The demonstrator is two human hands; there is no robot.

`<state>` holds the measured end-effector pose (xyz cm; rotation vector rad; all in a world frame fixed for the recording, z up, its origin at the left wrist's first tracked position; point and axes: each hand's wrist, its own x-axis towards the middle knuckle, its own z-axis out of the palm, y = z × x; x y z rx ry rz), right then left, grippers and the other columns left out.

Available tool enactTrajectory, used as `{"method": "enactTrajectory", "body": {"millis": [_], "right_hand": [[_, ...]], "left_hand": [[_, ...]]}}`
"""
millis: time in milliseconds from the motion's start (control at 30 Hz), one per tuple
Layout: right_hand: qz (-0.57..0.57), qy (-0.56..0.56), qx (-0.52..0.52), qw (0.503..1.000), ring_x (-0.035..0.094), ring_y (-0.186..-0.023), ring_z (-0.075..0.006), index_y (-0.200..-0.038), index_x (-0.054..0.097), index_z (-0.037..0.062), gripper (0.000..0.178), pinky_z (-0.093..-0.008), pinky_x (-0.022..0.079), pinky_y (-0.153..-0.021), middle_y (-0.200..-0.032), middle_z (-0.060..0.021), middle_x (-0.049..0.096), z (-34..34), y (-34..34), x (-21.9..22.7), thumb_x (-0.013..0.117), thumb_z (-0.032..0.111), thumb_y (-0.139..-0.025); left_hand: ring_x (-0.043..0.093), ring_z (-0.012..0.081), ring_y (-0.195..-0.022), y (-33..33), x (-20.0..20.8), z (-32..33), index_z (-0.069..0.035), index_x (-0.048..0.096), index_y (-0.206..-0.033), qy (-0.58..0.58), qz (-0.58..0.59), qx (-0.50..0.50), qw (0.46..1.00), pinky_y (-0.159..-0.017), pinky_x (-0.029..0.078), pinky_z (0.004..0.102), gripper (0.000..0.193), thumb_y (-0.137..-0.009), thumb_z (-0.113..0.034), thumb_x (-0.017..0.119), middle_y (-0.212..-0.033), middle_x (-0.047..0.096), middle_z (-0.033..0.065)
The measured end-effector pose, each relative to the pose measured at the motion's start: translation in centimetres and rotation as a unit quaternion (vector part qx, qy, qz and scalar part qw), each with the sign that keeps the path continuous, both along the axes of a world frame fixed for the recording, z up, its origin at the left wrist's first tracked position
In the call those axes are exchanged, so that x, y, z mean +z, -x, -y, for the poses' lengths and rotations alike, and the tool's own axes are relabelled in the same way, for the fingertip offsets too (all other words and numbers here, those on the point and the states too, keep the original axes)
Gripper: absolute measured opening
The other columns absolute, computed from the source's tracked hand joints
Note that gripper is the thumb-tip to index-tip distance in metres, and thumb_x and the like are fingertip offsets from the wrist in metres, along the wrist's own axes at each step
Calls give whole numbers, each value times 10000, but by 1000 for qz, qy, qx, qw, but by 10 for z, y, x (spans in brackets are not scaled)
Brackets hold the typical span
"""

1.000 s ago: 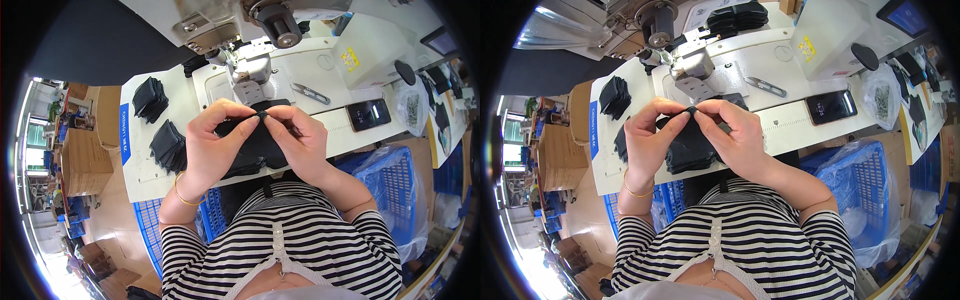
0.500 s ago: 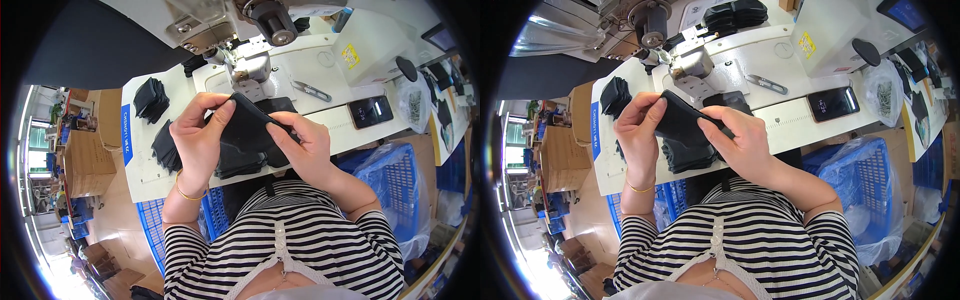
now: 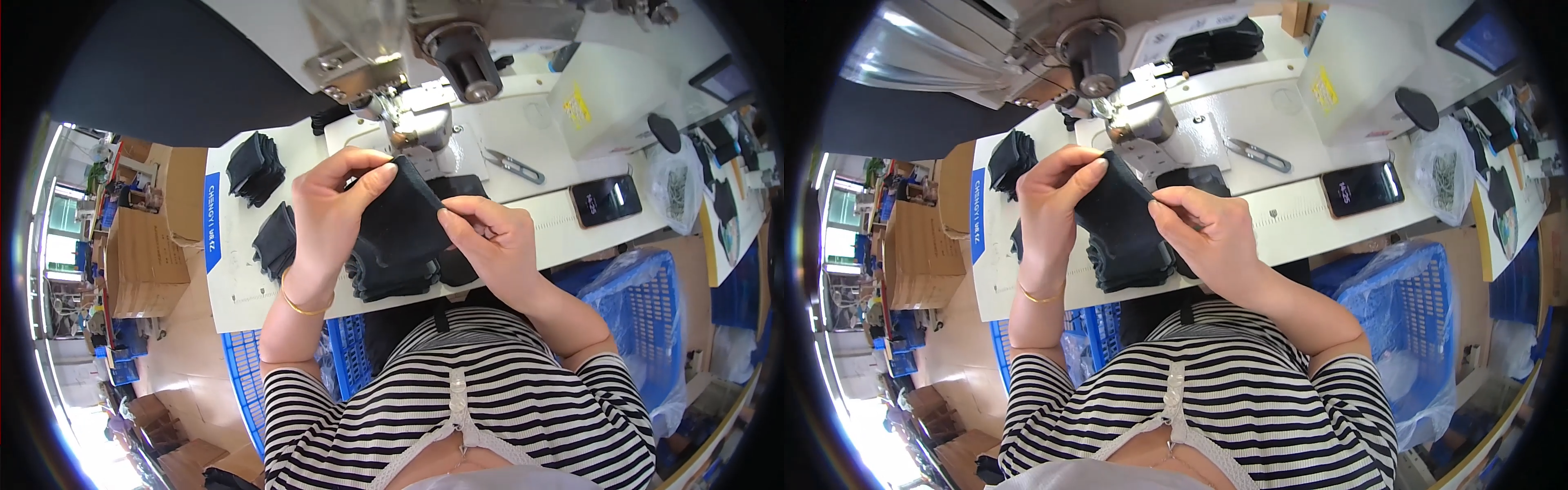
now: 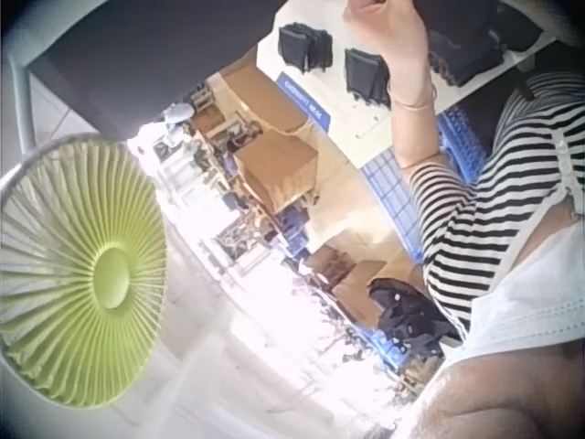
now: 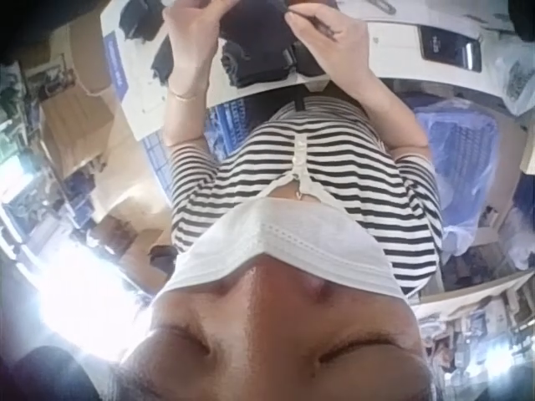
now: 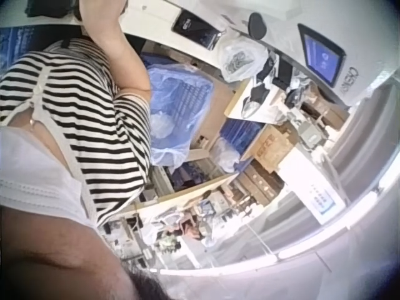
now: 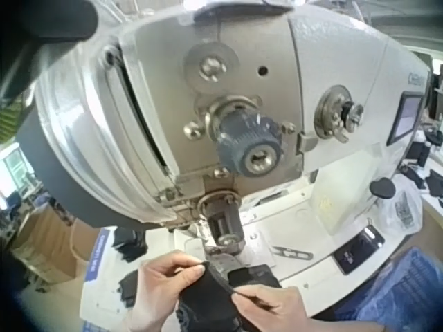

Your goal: Stitching fabric components using an industrial sewing machine.

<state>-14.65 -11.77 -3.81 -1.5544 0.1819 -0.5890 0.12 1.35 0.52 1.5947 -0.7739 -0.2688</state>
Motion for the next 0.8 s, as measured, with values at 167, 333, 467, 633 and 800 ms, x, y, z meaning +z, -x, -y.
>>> {"method": "enactTrajectory", "body": {"millis": [167,333,467,633,800], "right_hand": [[-37,-97,14,995,579,-661,-19,-1001,703,-27,166,-207,532,-603,-735,12,652,3,-17,4,640,118,-949],[-17,-91,-1,996,572,-663,-12,-992,699,-34,188,-221,551,-609,-722,16,640,9,-29,12,640,139,-946],[-14,-92,9,996,571,-666,-13,-991,700,-32,183,-224,553,-609,-724,18,637,12,-34,12,639,134,-948],[0,-99,13,995,575,-675,-18,-994,694,-36,180,-224,554,-616,-739,19,639,13,-35,9,632,129,-956],[7,-121,25,992,580,-686,-21,-994,692,-35,175,-224,559,-628,-751,16,644,10,-35,10,629,124,-957]], "left_hand": [[647,106,-764,-41,3,8,49,716,-950,4,-209,-87,974,-714,517,224,130,-832,-3,734,-884,720,85],[662,128,-768,-54,11,21,40,712,-939,15,-225,-80,971,-720,536,248,120,-823,14,733,-873,715,97],[666,143,-748,-56,15,23,39,707,-899,3,-271,-51,961,-693,547,260,85,-816,30,727,-847,706,100],[665,149,-733,-57,19,26,38,707,-892,-7,-261,-48,964,-678,548,263,80,-813,33,721,-838,703,103],[665,156,-733,-59,17,24,36,709,-884,-6,-266,-54,962,-685,546,269,76,-808,38,717,-836,702,103]]}}
